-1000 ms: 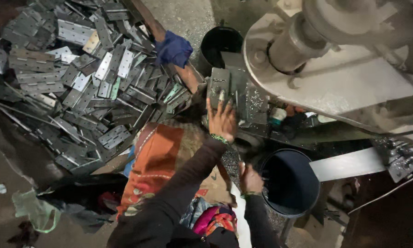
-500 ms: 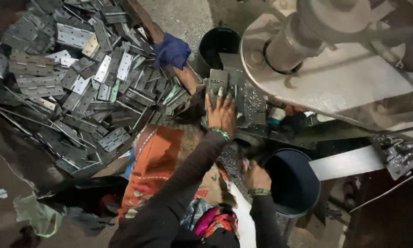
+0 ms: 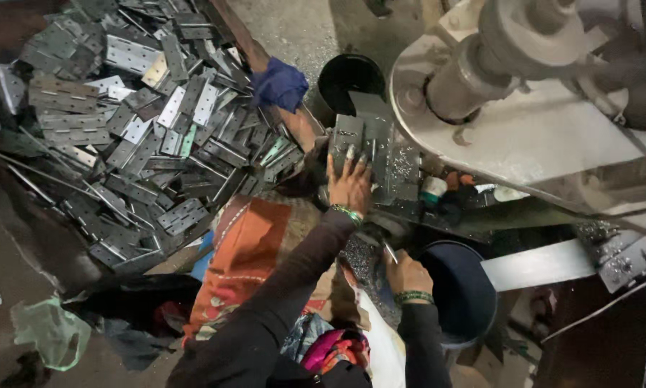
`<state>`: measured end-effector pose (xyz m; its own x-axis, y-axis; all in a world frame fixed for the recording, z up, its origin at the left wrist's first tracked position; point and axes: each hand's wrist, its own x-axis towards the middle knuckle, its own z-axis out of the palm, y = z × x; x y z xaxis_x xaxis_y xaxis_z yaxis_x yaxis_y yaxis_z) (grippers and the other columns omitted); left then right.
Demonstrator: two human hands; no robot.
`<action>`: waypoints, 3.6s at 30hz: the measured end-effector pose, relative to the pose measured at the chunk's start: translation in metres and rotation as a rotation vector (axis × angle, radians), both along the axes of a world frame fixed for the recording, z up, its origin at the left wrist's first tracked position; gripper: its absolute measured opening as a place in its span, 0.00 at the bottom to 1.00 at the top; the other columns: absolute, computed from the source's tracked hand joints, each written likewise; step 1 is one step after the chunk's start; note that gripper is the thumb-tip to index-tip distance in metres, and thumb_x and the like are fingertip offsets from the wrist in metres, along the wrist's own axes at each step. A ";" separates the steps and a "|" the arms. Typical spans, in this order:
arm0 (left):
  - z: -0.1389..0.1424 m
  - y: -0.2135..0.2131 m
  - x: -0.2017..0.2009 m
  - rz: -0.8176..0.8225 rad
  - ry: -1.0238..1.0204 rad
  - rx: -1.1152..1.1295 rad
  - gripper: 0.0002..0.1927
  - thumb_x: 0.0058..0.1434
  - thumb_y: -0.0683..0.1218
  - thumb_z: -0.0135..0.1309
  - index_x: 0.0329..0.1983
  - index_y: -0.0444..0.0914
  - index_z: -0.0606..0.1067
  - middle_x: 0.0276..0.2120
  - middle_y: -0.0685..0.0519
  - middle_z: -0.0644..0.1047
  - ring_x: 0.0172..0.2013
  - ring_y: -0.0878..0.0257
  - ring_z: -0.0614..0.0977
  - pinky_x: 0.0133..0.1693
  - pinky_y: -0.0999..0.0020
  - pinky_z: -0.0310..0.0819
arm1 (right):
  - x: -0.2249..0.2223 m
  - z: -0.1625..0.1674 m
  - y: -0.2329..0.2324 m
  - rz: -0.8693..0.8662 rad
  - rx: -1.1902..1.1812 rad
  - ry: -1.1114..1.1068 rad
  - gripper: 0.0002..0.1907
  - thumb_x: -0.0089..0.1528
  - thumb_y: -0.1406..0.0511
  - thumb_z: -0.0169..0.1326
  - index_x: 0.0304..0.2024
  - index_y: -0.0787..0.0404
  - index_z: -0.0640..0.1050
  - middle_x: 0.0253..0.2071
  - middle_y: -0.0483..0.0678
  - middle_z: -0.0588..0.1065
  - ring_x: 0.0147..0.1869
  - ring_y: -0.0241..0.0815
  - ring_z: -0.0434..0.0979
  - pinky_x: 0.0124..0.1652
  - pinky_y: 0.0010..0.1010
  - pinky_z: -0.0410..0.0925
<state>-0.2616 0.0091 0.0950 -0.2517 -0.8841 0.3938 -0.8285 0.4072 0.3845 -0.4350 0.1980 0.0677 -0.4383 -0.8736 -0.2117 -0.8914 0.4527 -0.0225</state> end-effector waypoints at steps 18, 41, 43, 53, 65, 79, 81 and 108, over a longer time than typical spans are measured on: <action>0.009 -0.017 0.006 -0.044 -0.053 0.082 0.24 0.63 0.54 0.51 0.60 0.42 0.76 0.66 0.53 0.70 0.72 0.50 0.61 0.69 0.29 0.28 | -0.020 -0.040 0.017 -0.074 0.019 -0.202 0.32 0.66 0.40 0.43 0.38 0.60 0.80 0.36 0.68 0.77 0.43 0.72 0.79 0.41 0.59 0.71; 0.013 -0.033 -0.001 -0.053 -0.071 0.069 0.25 0.62 0.51 0.49 0.63 0.41 0.74 0.68 0.52 0.68 0.73 0.49 0.60 0.69 0.30 0.28 | 0.022 -0.089 0.034 0.050 -0.104 -0.190 0.30 0.67 0.43 0.38 0.53 0.53 0.80 0.39 0.66 0.78 0.43 0.69 0.80 0.41 0.58 0.71; 0.015 -0.028 0.009 -0.052 -0.136 0.075 0.25 0.63 0.49 0.49 0.65 0.43 0.74 0.68 0.51 0.68 0.71 0.49 0.61 0.71 0.30 0.29 | 0.021 -0.106 0.034 0.208 -0.128 -0.171 0.31 0.66 0.45 0.36 0.58 0.52 0.79 0.40 0.66 0.78 0.41 0.69 0.79 0.38 0.59 0.71; 0.016 -0.057 0.003 -0.089 -0.071 0.145 0.23 0.63 0.54 0.51 0.60 0.44 0.76 0.63 0.51 0.70 0.72 0.49 0.58 0.70 0.29 0.27 | -0.007 -0.039 0.010 -0.090 0.127 -0.326 0.36 0.66 0.37 0.37 0.48 0.56 0.83 0.45 0.62 0.80 0.52 0.67 0.79 0.49 0.54 0.70; -0.043 -0.056 0.144 -0.020 0.463 -0.113 0.22 0.56 0.42 0.59 0.55 0.49 0.78 0.55 0.53 0.79 0.62 0.51 0.76 0.61 0.52 0.72 | -0.013 -0.037 0.009 -0.070 0.104 -0.356 0.36 0.64 0.38 0.41 0.45 0.55 0.85 0.44 0.58 0.83 0.54 0.61 0.82 0.53 0.46 0.72; -0.036 -0.105 0.290 0.841 0.128 0.033 0.27 0.47 0.48 0.66 0.51 0.39 0.74 0.52 0.47 0.72 0.61 0.48 0.68 0.62 0.33 0.55 | -0.019 -0.050 0.005 -0.166 0.209 -0.328 0.37 0.61 0.37 0.45 0.49 0.59 0.84 0.43 0.62 0.82 0.54 0.63 0.82 0.52 0.47 0.72; -0.037 -0.097 0.288 0.873 0.146 0.041 0.26 0.47 0.48 0.66 0.51 0.40 0.75 0.50 0.49 0.73 0.58 0.49 0.69 0.61 0.33 0.56 | -0.018 -0.052 0.003 -0.197 0.242 -0.330 0.39 0.61 0.36 0.46 0.47 0.62 0.84 0.42 0.64 0.82 0.52 0.65 0.82 0.52 0.48 0.72; -0.020 -0.116 0.287 0.880 -0.002 0.154 0.15 0.60 0.45 0.55 0.50 0.39 0.75 0.52 0.46 0.70 0.54 0.46 0.72 0.46 0.47 0.77 | -0.004 -0.052 -0.017 -0.069 0.140 -0.234 0.29 0.58 0.41 0.54 0.49 0.52 0.82 0.45 0.61 0.81 0.54 0.64 0.81 0.51 0.50 0.73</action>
<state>0.0255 -0.1067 0.0750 0.5424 -0.8006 0.2547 -0.8172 -0.4324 0.3810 -0.4394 0.1806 0.0160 -0.4208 -0.7986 -0.4303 -0.8363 0.5253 -0.1571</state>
